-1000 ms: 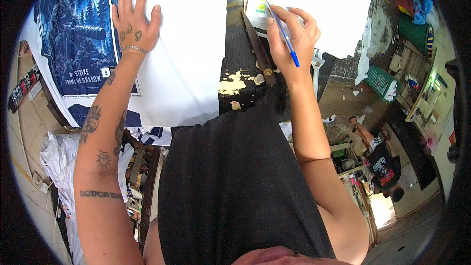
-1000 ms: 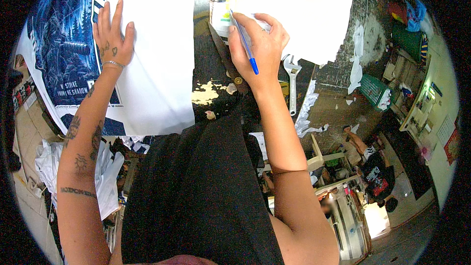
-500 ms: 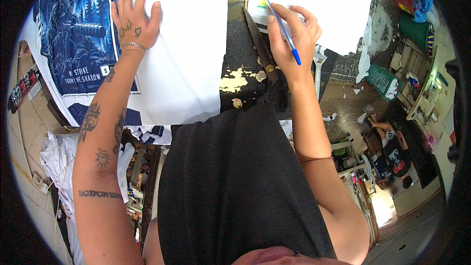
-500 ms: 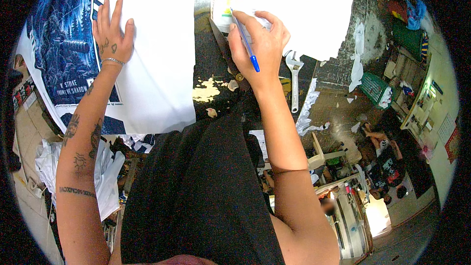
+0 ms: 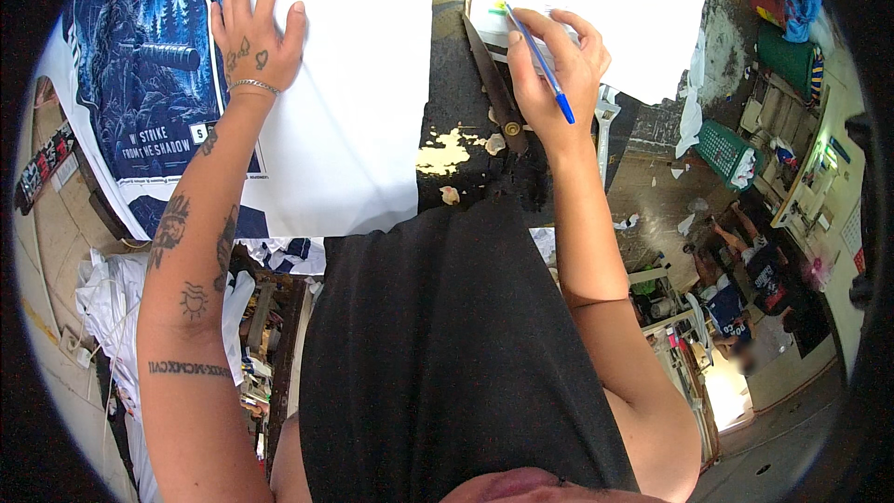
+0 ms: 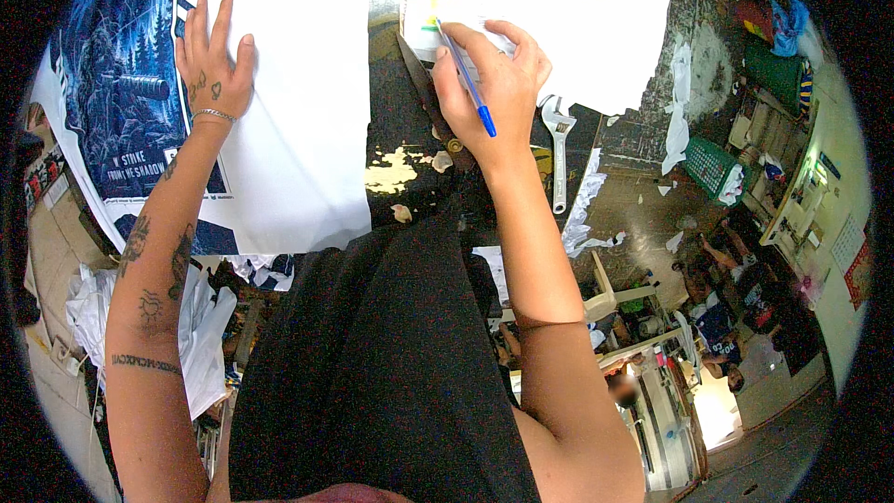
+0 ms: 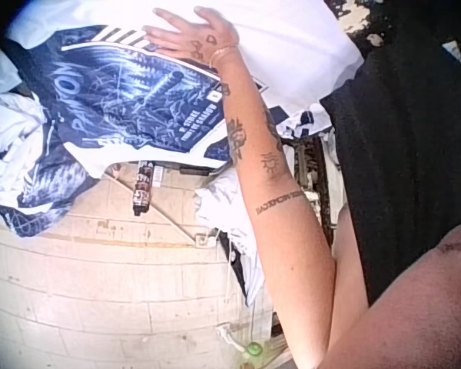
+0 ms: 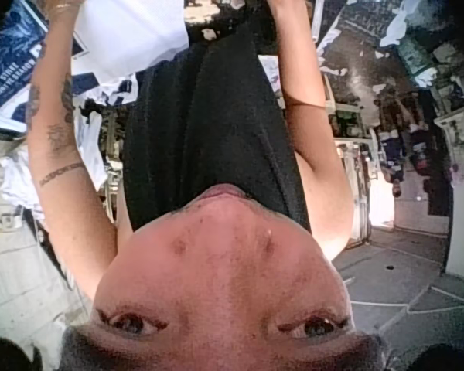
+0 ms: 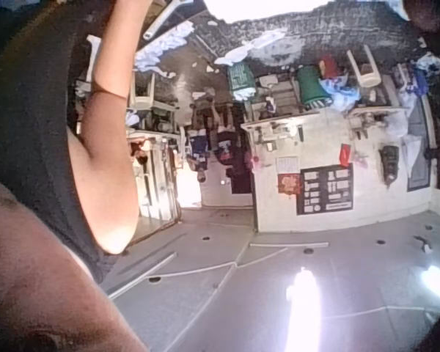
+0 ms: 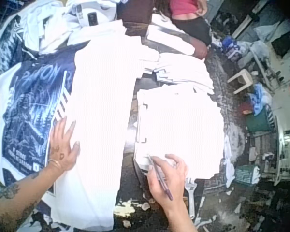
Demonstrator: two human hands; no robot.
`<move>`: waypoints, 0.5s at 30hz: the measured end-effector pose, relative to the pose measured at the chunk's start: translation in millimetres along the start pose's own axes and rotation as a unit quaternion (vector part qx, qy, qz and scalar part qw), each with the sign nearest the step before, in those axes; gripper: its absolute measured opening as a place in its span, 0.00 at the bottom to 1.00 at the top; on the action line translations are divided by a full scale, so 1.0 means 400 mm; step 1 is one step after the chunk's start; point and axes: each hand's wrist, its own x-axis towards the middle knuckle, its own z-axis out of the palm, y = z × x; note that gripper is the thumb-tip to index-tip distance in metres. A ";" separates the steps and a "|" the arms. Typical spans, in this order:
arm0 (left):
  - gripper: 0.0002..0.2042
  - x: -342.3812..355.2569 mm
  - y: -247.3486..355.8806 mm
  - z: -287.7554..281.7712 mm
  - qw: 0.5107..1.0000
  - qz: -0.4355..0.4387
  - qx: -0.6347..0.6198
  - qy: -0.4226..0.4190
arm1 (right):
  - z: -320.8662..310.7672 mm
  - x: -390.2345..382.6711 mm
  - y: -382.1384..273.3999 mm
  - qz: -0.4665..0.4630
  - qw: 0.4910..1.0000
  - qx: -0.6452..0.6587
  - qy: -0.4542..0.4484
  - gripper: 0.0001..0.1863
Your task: The person cuts the side seams of several printed t-shirts using shears, then folds each shirt and writes on a clipboard. The shirts are handled one at a time and stacked after cutting.
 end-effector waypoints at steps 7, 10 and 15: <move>0.32 0.000 0.000 -0.001 1.000 0.000 0.003 0.000 | 0.019 0.018 0.012 -0.010 1.000 -0.005 0.023 0.15; 0.32 0.000 0.000 -0.001 1.000 0.001 -0.001 0.001 | 0.028 0.034 0.019 -0.019 0.999 -0.015 0.025 0.16; 0.31 0.001 0.001 -0.002 1.000 0.000 -0.002 0.000 | 0.035 0.053 0.026 -0.024 0.999 -0.013 0.035 0.16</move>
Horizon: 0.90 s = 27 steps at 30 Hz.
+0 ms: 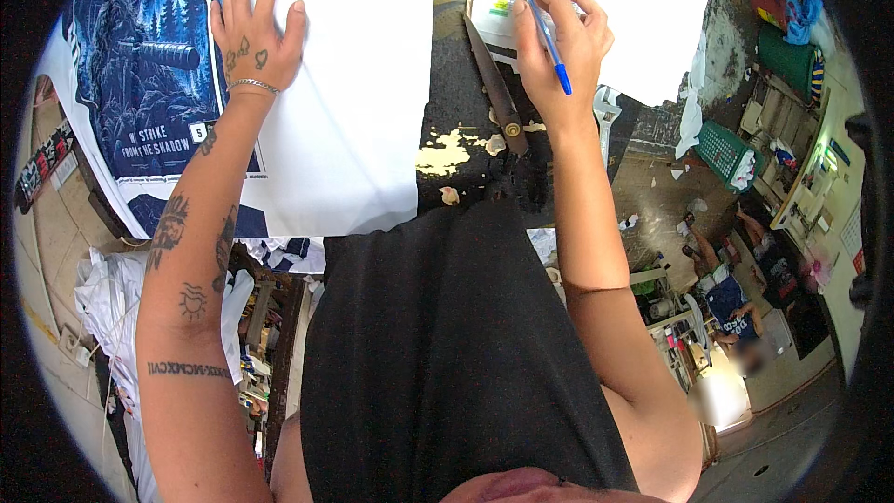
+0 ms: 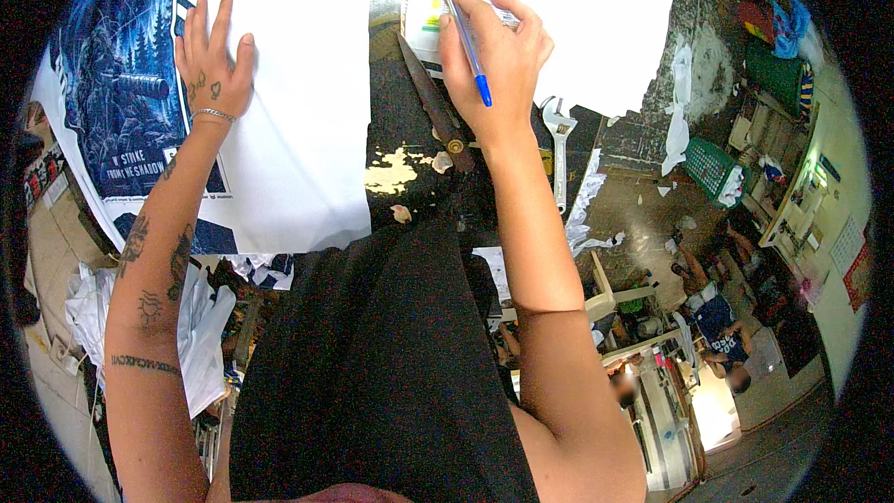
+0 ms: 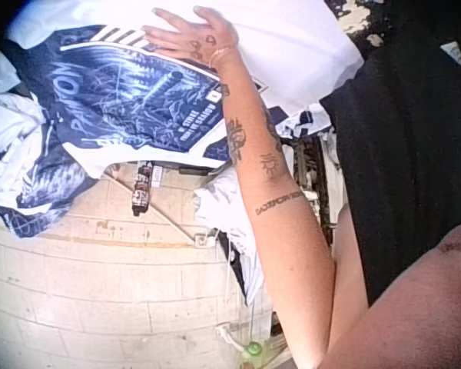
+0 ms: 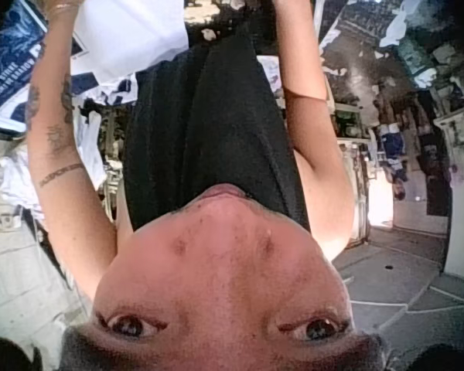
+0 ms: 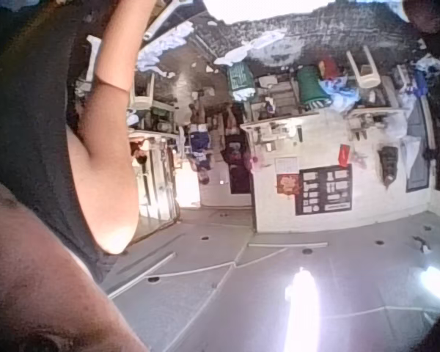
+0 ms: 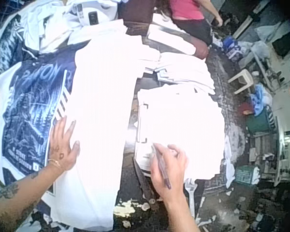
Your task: The person cuts the side seams of several printed t-shirts using shears, then folds each shirt and writes on a clipboard. The shirts are handled one at a time and stacked after cutting.
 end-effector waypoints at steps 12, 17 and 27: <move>0.31 0.001 0.002 -0.005 1.000 -0.002 0.001 -0.006 | 0.023 0.020 0.008 -0.004 1.000 0.001 0.016 0.15; 0.32 0.000 0.002 -0.006 1.000 -0.004 -0.001 -0.008 | 0.028 0.026 0.010 -0.006 1.000 0.008 0.021 0.15; 0.32 -0.002 0.000 -0.001 1.000 -0.005 0.001 -0.007 | 0.030 0.035 0.006 -0.002 1.000 0.014 0.022 0.15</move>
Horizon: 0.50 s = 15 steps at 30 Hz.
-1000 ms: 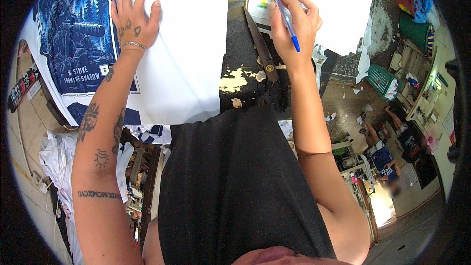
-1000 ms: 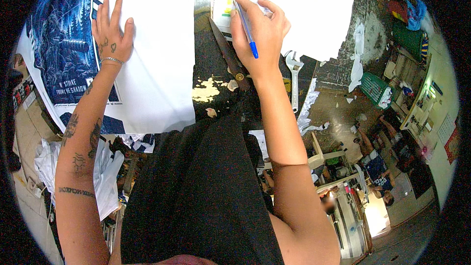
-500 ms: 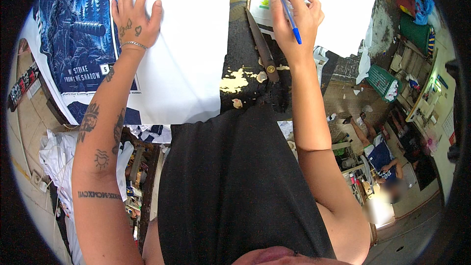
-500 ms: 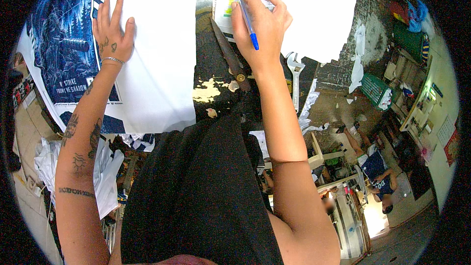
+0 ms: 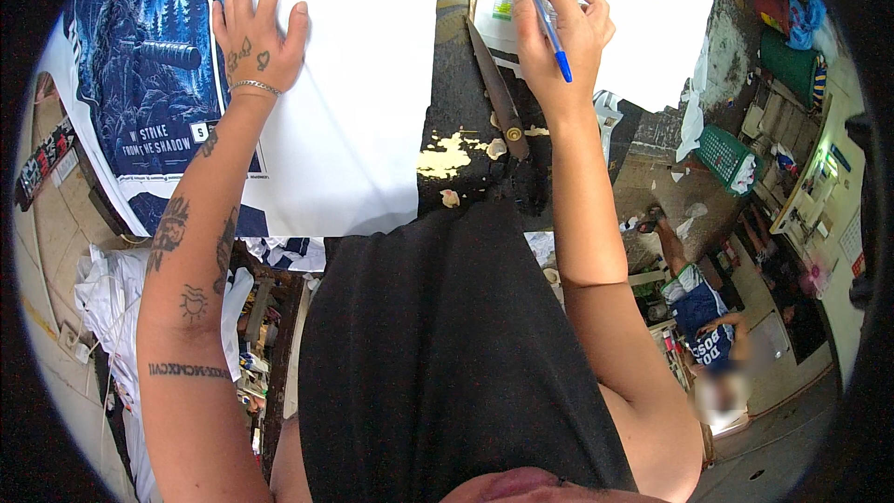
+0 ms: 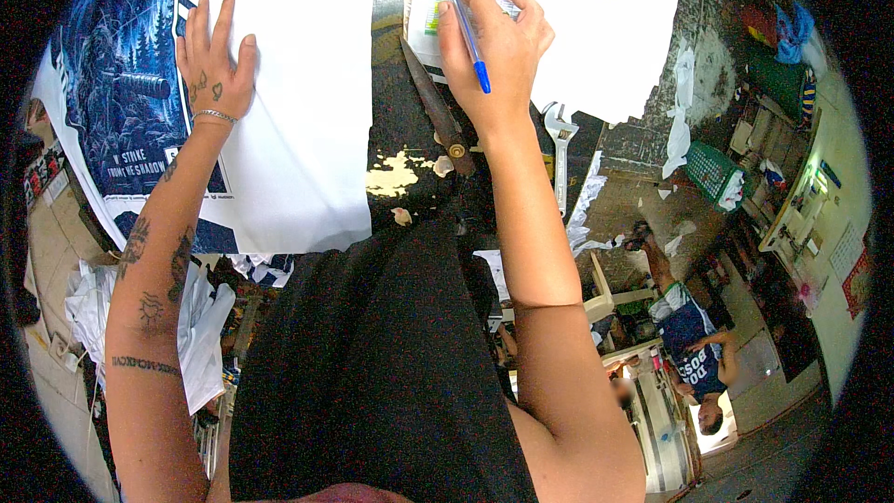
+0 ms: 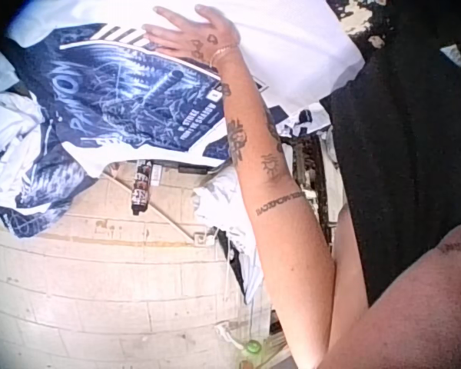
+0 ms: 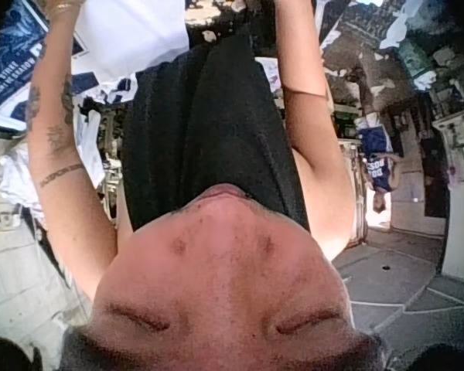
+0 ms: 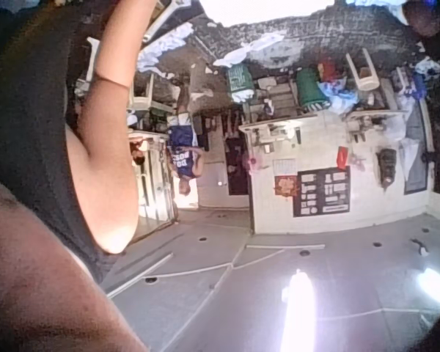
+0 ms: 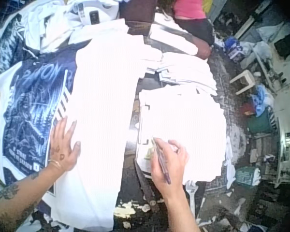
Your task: The person cuts the side seams of several printed t-shirts using shears, then folds each shirt and writes on a clipboard. The shirts are handled one at a time and stacked after cutting.
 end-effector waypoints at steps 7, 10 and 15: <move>0.32 0.000 -0.002 0.000 1.000 0.003 0.000 -0.001 | 0.002 -0.003 0.007 0.000 1.000 -0.003 -0.004 0.16; 0.32 -0.001 -0.004 0.002 1.000 -0.002 -0.005 -0.005 | 0.003 -0.002 0.007 -0.002 1.000 -0.002 0.000 0.16; 0.32 -0.002 -0.008 0.005 1.000 -0.005 -0.006 -0.010 | 0.005 0.005 0.007 0.005 1.000 0.013 0.001 0.16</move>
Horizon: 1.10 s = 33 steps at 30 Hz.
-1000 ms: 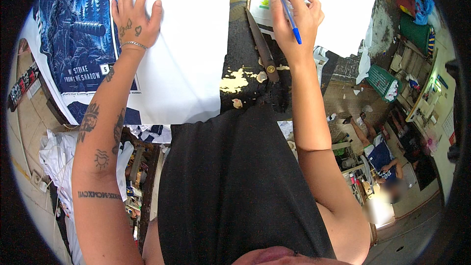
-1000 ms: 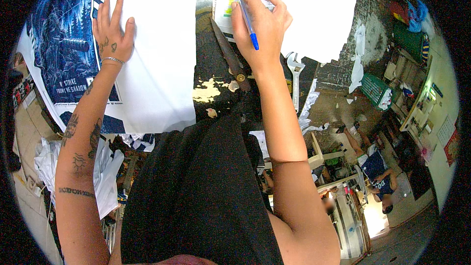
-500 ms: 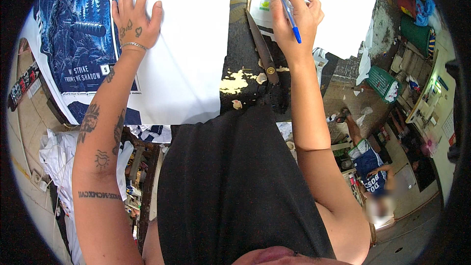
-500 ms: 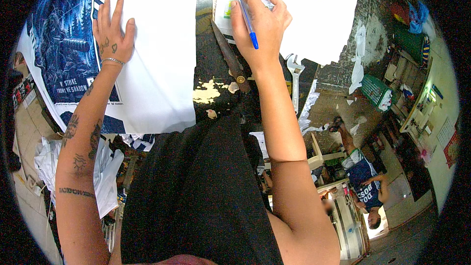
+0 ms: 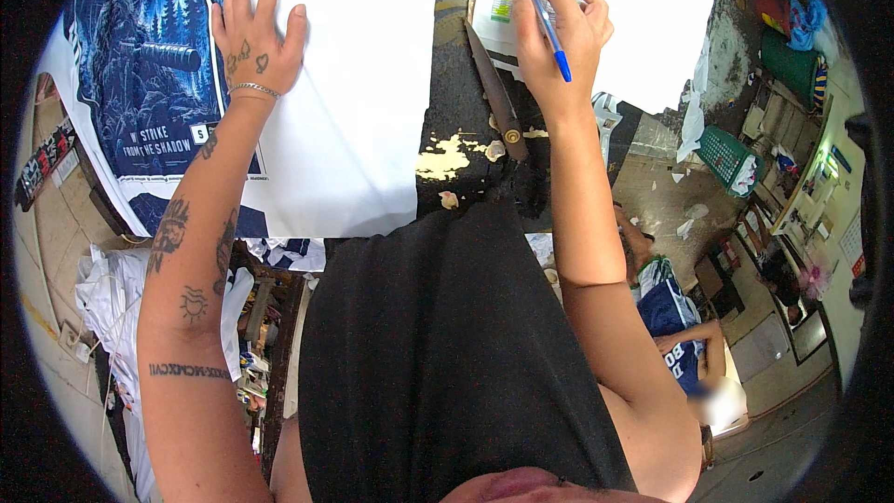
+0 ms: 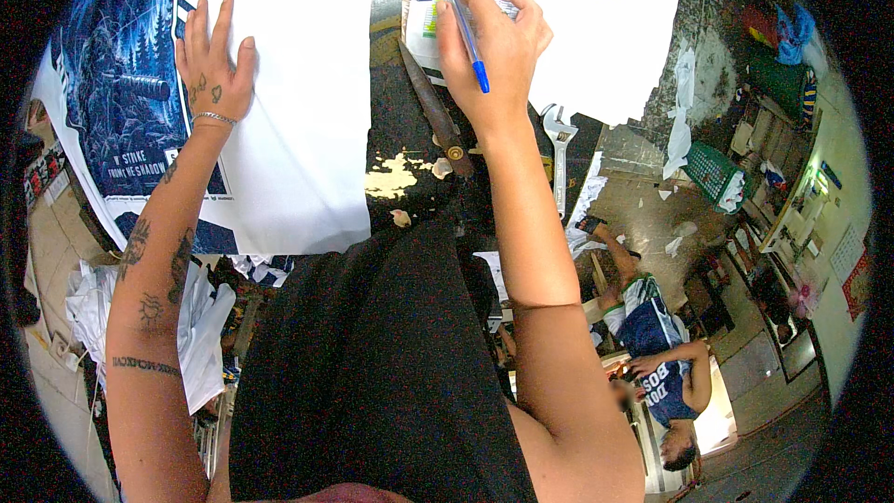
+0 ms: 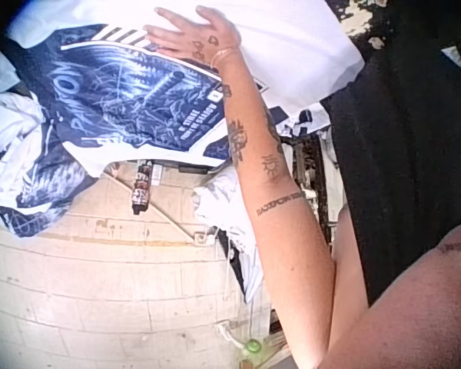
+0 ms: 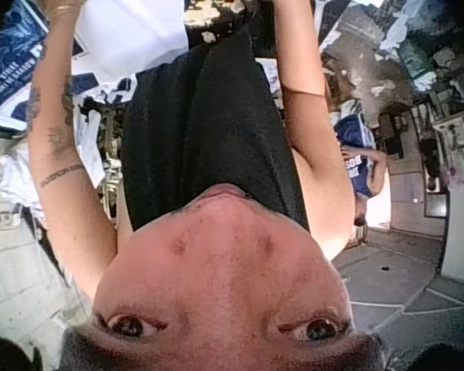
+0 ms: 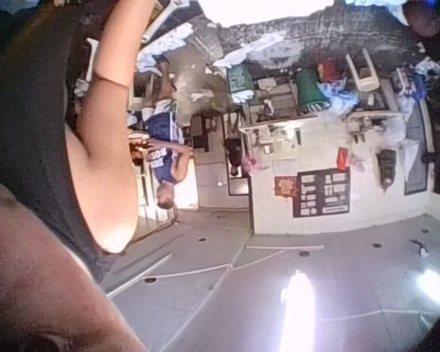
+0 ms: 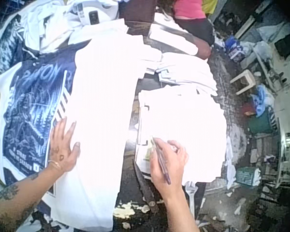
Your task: The person cuts the side seams of several printed t-shirts using shears, then folds each shirt and writes on a clipboard. The shirts are handled one at a time and stacked after cutting.
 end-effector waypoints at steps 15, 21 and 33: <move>0.32 0.001 0.003 -0.004 1.000 -0.004 0.008 -0.006 | -0.065 -0.030 0.067 0.064 0.995 0.031 0.073 0.24; 0.32 0.004 0.012 -0.010 1.000 -0.005 0.011 -0.002 | -0.141 -0.156 0.148 0.169 0.967 -0.183 0.059 0.31; 0.34 0.007 0.015 -0.012 1.000 -0.013 0.019 -0.007 | -0.087 -0.066 -0.010 0.070 0.984 0.097 0.129 0.17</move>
